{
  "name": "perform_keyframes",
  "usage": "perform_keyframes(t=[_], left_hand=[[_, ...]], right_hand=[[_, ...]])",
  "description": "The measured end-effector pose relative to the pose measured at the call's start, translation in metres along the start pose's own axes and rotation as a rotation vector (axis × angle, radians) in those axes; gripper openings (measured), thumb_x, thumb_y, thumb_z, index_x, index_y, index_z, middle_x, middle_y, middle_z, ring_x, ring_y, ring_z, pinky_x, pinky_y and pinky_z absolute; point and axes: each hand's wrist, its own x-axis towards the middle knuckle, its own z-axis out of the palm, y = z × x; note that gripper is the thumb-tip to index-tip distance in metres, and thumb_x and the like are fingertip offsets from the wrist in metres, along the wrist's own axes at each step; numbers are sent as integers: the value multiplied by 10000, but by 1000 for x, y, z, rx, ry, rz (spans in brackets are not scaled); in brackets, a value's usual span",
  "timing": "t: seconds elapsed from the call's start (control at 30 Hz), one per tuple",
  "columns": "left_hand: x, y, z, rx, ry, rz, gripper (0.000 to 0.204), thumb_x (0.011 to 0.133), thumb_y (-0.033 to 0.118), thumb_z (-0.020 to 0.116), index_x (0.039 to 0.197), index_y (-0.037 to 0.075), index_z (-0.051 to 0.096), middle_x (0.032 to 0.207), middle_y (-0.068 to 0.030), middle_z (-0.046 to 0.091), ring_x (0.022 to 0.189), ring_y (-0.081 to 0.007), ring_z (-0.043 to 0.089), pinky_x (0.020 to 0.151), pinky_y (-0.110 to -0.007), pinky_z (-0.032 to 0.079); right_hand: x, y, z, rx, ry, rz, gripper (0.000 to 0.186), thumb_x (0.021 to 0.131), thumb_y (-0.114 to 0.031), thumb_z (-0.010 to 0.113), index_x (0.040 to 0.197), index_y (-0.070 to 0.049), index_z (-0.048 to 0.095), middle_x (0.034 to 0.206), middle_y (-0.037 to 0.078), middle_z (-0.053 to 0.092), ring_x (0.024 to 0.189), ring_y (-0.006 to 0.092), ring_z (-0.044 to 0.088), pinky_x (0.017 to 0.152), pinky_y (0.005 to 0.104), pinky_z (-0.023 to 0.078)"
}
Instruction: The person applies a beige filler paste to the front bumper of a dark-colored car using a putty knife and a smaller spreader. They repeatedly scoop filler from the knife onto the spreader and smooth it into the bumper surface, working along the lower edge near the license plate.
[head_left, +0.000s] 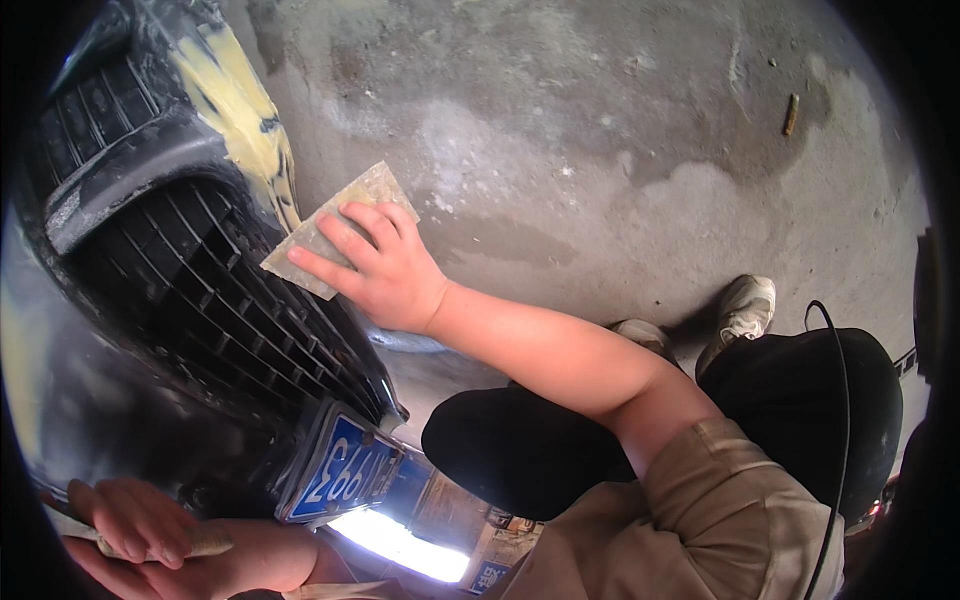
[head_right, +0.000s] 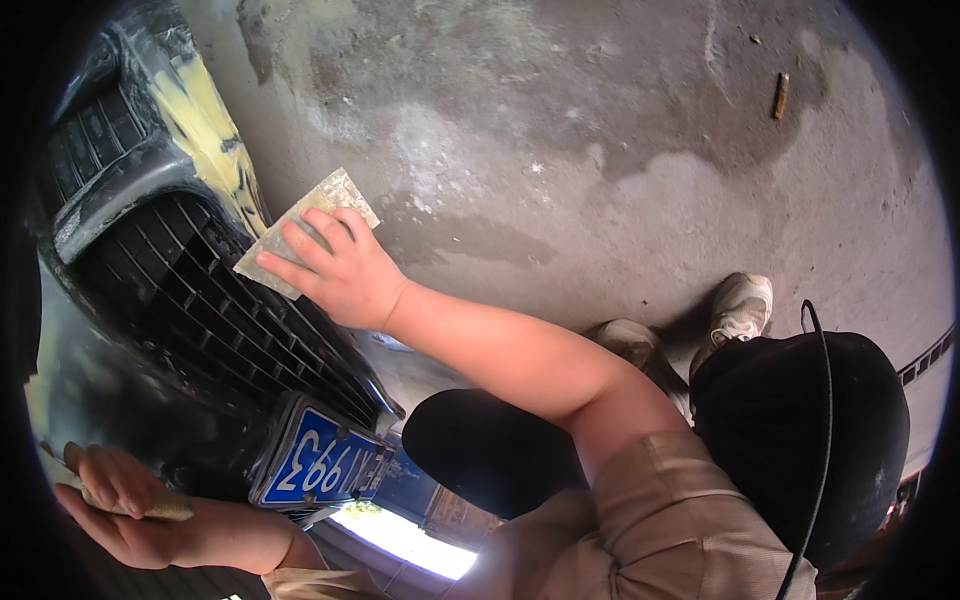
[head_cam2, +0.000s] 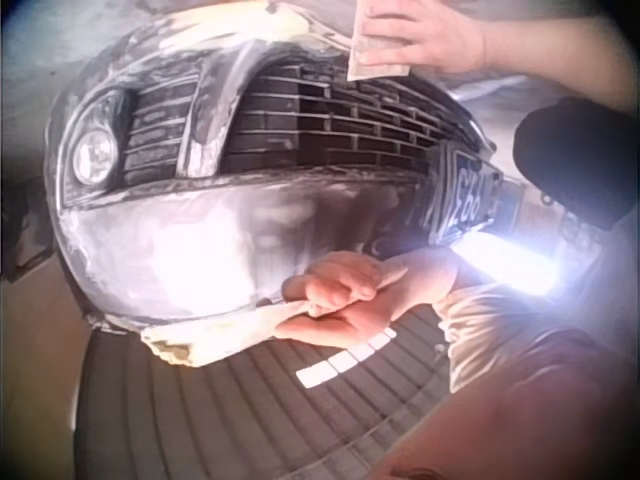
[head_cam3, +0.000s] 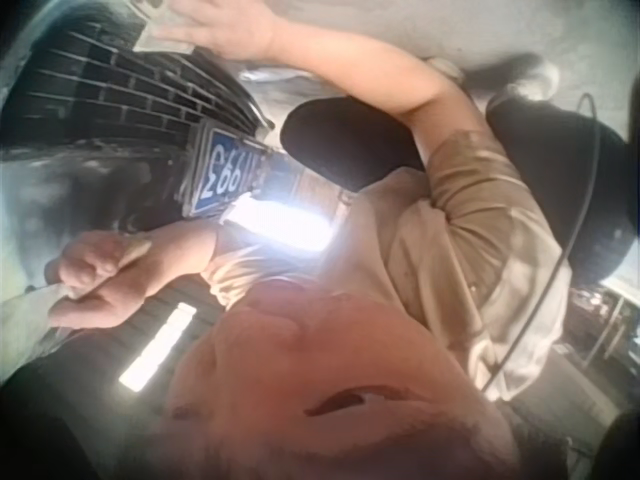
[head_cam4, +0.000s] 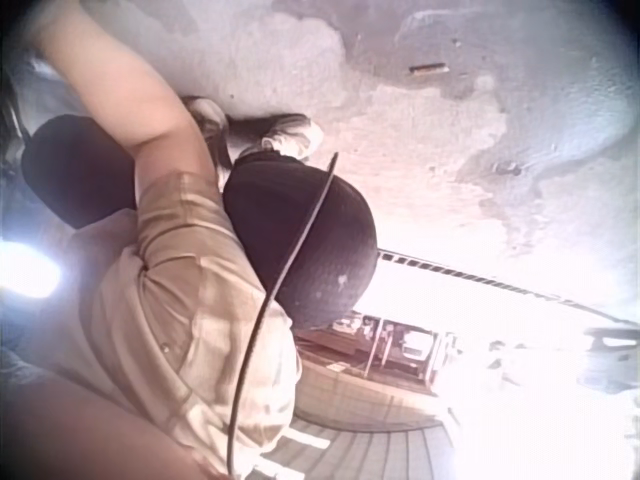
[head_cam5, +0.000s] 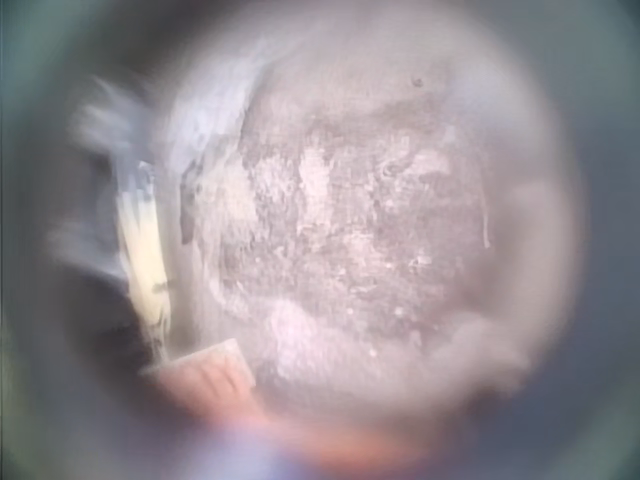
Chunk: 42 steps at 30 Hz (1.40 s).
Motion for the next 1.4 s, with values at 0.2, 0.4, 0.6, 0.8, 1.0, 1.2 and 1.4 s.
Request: perform_keyframes(t=[0.2,0.4,0.6,0.8,1.0,1.2,1.4], left_hand=[[0,-3,38,146,105,40,414,1152,310,355,1126,-69,520,740,-25,461,532,-77,358,474,-183,293],[-33,-9,62,493,319,-75,402,1055,256,509,1249,-90,567,844,-103,581,490,-79,401,428,-182,248],[-41,-1,85,568,328,-175,414,994,222,583,1309,-47,593,1072,-175,653,863,-202,585,756,-290,426],[-27,-9,52,481,157,-120,418,1084,311,469,1258,-63,533,623,-58,522,402,-85,386,359,-204,253],[-4,-1,10,-173,-91,-124,450,1162,369,323,1124,-38,511,721,-16,492,427,-76,357,353,-202,307],[-6,1,-1,-12,83,-99,424,1158,381,321,992,34,500,666,10,455,452,-62,374,406,-204,275],[-2,4,-10,-47,-90,-99,392,1155,343,326,957,36,470,644,8,429,473,-67,338,461,-199,281]], right_hand=[[5,6,-26,306,51,53,662,723,-37,689,1359,-220,685,1304,104,627,1148,305,603,953,459,483],[95,-9,-125,1144,120,365,542,869,37,669,1395,-92,656,1230,128,670,1064,327,668,927,371,545],[135,-22,-165,1014,50,-164,614,754,97,682,1250,-256,763,1180,44,701,1058,271,679,871,357,573],[118,0,-151,961,-104,-66,576,779,100,633,1274,-176,735,1146,54,712,1041,297,683,884,397,574],[94,31,-73,605,98,61,648,740,131,564,1320,-126,698,1205,117,688,1105,340,656,955,433,554],[49,25,-13,325,249,132,655,719,104,586,1318,-129,713,1368,141,607,1208,374,587,1038,470,483],[25,13,14,170,183,81,669,713,5,660,1341,-225,692,1467,115,560,1246,364,542,994,516,470]])
